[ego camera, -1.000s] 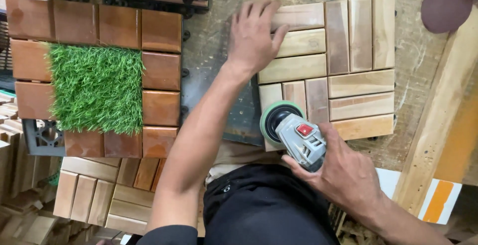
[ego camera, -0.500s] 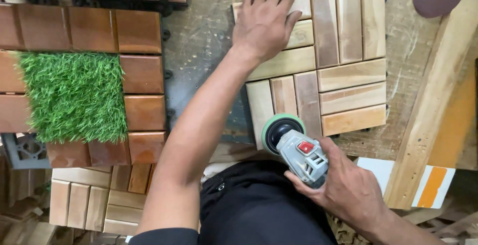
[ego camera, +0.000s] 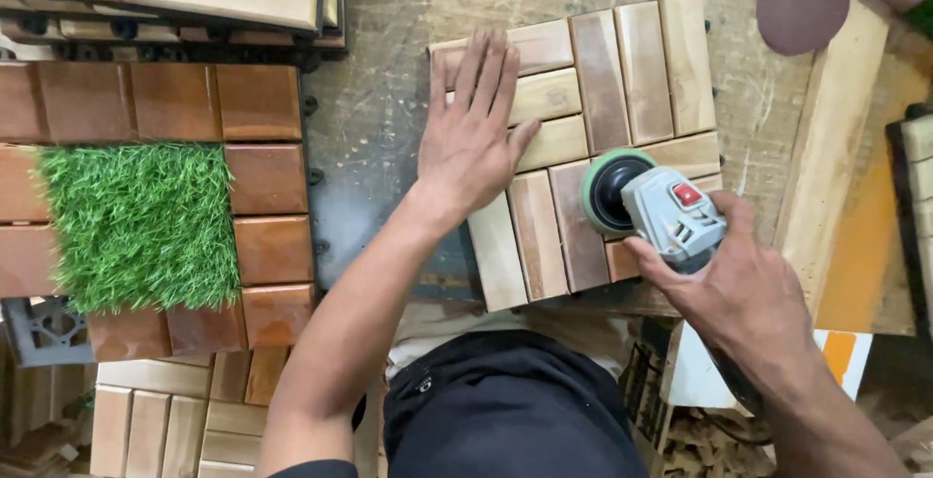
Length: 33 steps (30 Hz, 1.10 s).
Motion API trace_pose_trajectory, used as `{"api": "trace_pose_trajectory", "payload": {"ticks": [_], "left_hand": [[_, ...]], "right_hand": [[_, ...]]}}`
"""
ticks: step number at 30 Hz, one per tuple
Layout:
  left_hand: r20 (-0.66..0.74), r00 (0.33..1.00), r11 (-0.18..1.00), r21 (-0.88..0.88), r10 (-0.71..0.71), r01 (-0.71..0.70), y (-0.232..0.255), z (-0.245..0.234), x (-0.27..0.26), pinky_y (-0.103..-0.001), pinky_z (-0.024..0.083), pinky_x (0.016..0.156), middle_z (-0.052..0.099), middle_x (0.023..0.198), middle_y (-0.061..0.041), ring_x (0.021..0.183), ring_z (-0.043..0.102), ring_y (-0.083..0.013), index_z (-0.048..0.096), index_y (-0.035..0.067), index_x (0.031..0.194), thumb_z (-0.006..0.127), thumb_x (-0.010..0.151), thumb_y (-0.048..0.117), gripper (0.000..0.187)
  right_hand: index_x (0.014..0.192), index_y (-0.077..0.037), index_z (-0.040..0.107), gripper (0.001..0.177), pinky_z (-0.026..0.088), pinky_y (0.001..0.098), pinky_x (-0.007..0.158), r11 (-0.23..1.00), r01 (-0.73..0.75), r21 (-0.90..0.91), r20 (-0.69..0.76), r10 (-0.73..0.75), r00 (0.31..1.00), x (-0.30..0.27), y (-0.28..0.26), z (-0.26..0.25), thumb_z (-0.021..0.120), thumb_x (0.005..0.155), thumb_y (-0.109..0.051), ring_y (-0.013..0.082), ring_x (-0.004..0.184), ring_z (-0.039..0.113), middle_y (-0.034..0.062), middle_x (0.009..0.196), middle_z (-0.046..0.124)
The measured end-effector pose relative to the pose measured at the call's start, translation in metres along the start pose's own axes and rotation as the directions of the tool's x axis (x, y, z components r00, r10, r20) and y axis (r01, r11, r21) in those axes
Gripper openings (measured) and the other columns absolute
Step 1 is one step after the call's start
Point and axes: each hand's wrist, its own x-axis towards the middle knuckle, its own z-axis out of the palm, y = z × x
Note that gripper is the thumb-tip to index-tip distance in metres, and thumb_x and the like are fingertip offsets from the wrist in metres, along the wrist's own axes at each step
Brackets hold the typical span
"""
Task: The person uses a handheld orbital sander to smooth the surface of a wooden block composed of multiple smaller pieces. The person holds the block steady with one hand while operating the sander with the other, moving it across the surface in a consistent pattern.
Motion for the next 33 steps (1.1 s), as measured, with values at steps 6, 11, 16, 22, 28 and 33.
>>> {"api": "trace_pose_trajectory", "payload": {"ticks": [6,11,16,22,28,33], "left_hand": [[-0.010,1.000,0.986,0.164,0.025,-0.023,0.025,0.005,-0.053,-0.063,0.013,0.129,0.009,0.172,-0.017,0.160,0.007,-0.0341,0.011,0.003,0.165,0.047,0.112,0.080,0.100],[0.004,0.996,0.987,0.131,0.092,-0.092,0.049,0.003,-0.091,-0.067,0.013,0.126,0.009,0.171,-0.019,0.160,0.008,-0.0350,0.014,0.000,0.164,0.044,0.104,0.080,0.104],[0.020,0.991,0.985,0.106,0.135,-0.136,0.079,0.001,-0.132,-0.067,0.011,0.125,0.012,0.170,-0.023,0.159,0.009,-0.0369,0.024,-0.002,0.163,0.042,0.087,0.089,0.119],[-0.070,0.985,0.985,0.093,0.155,-0.148,0.083,0.011,-0.155,-0.058,0.020,0.127,0.024,0.168,-0.022,0.157,0.023,-0.0371,0.032,-0.001,0.160,0.063,0.098,0.063,0.094],[-0.266,0.944,0.979,-0.011,0.196,-0.206,0.071,0.008,-0.154,-0.052,0.031,0.125,0.043,0.158,-0.021,0.149,0.040,-0.0349,0.047,-0.005,0.150,0.057,0.108,0.056,0.075],[-0.164,0.963,0.977,0.022,0.214,-0.214,0.058,0.012,-0.154,-0.051,0.025,0.128,0.034,0.164,-0.020,0.154,0.029,-0.0334,0.040,-0.003,0.155,0.049,0.104,0.066,0.086]], "right_hand": [[0.153,-0.011,0.032,0.090,0.055,0.0619,0.088,0.986,-0.074,0.152,-0.001,0.075,0.997,0.008,-0.013,-0.030,0.063,0.087,-0.064,0.0521,0.106,0.065,0.0321,0.121,0.065],[0.149,-0.012,0.034,0.092,0.052,0.0645,0.090,0.995,-0.051,0.090,0.009,0.051,0.999,0.006,-0.004,-0.016,0.062,0.082,-0.068,0.0553,0.109,0.065,0.0336,0.119,0.066],[0.148,-0.019,0.034,0.095,0.055,0.0639,0.087,1.000,-0.004,0.027,0.071,0.002,0.998,-0.006,-0.001,0.005,0.062,0.075,-0.074,0.0525,0.106,0.068,0.0298,0.114,0.070],[0.144,-0.017,0.037,0.095,0.053,0.0660,0.079,0.989,0.147,-0.025,-0.061,-0.149,0.987,0.006,-0.001,0.010,0.068,0.074,-0.073,0.0601,0.096,0.067,0.0343,0.100,0.071],[0.146,-0.013,0.036,0.092,0.058,0.0594,0.078,0.984,0.176,-0.010,-0.006,-0.176,0.984,0.020,-0.019,-0.006,0.061,0.081,-0.074,0.0464,0.091,0.073,0.0227,0.098,0.073],[0.141,-0.015,0.037,0.091,0.052,0.0642,0.075,0.980,0.198,-0.031,-0.054,-0.200,0.978,0.018,-0.009,0.004,0.064,0.078,-0.074,0.0580,0.091,0.068,0.0315,0.098,0.072]]}}
